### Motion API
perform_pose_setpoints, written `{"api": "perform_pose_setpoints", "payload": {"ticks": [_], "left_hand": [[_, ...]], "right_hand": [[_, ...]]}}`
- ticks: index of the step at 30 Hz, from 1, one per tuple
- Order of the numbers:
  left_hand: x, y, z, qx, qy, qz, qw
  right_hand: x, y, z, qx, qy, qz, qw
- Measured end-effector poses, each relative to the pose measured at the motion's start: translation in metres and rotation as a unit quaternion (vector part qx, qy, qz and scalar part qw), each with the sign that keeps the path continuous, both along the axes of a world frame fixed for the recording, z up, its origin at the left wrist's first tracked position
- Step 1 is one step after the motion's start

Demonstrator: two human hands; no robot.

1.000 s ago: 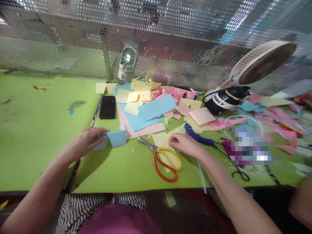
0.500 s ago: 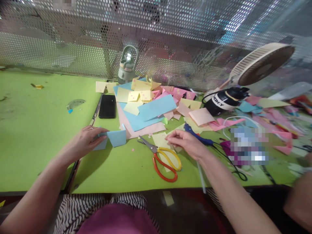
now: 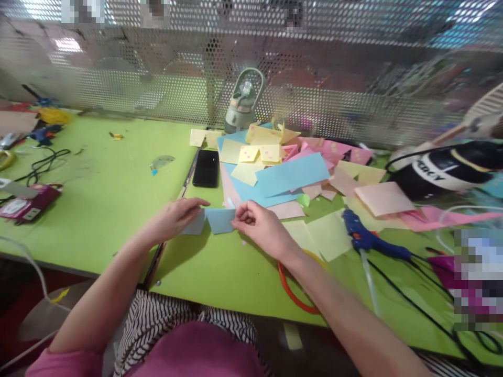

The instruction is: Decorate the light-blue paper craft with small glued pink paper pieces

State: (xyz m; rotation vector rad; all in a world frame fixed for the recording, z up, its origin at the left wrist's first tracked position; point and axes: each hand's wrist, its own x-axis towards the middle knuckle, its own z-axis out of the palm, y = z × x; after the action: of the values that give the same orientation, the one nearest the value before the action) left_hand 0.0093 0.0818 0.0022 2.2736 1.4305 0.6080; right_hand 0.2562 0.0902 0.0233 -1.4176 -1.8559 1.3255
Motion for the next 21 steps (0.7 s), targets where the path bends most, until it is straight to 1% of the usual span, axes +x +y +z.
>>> {"api": "perform_pose_setpoints", "payload": {"ticks": [3, 5, 7, 14, 18, 21], "left_hand": [[0.000, 0.001, -0.001, -0.014, -0.022, 0.006, 1.000], [0.000, 0.001, 0.000, -0.023, -0.021, 0.008, 0.999], [0.000, 0.001, 0.001, -0.026, -0.014, 0.009, 1.000], [0.002, 0.000, 0.002, -0.011, -0.011, 0.009, 1.000], [0.003, 0.000, 0.004, -0.022, -0.008, 0.012, 1.000], [0.003, -0.001, 0.005, -0.021, -0.006, 0.005, 1.000]], "right_hand": [[-0.026, -0.002, -0.001, 0.074, -0.061, 0.003, 0.995], [-0.036, -0.002, 0.000, 0.131, -0.111, 0.008, 0.985], [-0.041, -0.001, 0.001, 0.164, -0.144, 0.008, 0.976], [-0.048, 0.002, -0.001, 0.210, -0.209, -0.023, 0.955], [-0.054, 0.001, -0.004, 0.222, -0.222, -0.025, 0.949], [-0.051, -0.003, -0.002, 0.226, -0.221, -0.024, 0.948]]}}
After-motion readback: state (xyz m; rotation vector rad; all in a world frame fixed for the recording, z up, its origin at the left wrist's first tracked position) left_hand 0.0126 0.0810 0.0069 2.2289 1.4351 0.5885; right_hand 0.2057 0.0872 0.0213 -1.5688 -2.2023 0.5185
